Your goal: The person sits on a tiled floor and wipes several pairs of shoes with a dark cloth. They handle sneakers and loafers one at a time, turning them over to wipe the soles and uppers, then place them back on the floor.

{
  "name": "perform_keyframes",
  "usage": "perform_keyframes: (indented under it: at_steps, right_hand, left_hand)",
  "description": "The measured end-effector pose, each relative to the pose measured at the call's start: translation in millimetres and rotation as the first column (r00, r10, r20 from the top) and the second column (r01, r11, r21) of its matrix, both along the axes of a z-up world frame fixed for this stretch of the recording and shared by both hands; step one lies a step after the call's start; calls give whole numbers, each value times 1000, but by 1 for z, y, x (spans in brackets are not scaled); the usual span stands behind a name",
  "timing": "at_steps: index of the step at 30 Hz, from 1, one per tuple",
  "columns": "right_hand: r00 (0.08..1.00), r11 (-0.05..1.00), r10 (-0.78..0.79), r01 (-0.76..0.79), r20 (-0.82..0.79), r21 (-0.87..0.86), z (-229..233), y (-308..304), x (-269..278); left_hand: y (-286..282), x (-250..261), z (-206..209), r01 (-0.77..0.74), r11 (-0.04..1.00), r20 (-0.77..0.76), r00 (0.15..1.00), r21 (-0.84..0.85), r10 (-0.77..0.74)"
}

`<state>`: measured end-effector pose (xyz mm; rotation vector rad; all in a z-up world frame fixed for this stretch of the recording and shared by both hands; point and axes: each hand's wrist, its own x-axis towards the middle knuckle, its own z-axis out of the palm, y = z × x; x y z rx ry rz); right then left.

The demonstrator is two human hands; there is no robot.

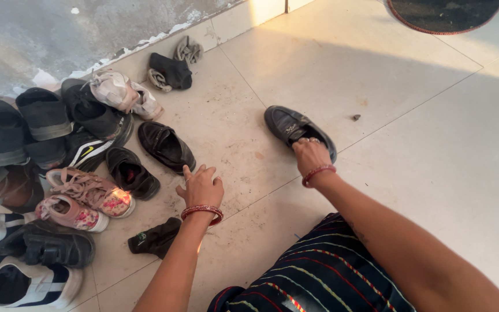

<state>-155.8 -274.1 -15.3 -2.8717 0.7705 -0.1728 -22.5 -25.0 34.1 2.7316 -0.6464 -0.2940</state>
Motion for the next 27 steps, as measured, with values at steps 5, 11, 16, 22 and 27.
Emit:
perform_keyframes:
  at_steps: [5,11,16,22,27]
  right_hand:
    - [991,992,107,-111,81,53,-15,18,-2]
    - [929,924,361,-369,86,97,-9,46,-5]
    - [859,854,510,-512,44,93,1,67,-6]
    - [841,834,539,-523,-54,175,10,77,-12]
    - [962,469,-264,72,62,880,9,80,8]
  left_hand:
    - [17,6,-7,21,1000,-6,1000,8,-21]
    - [88,45,-4,37,995,-18,999,-97,-39]
    - [136,46,7,94,980,-149,987,177,-67]
    - [152,9,-5,87,829,-156,988,552,0]
    - [138,17,-9,13,940,9,1000,341,-17]
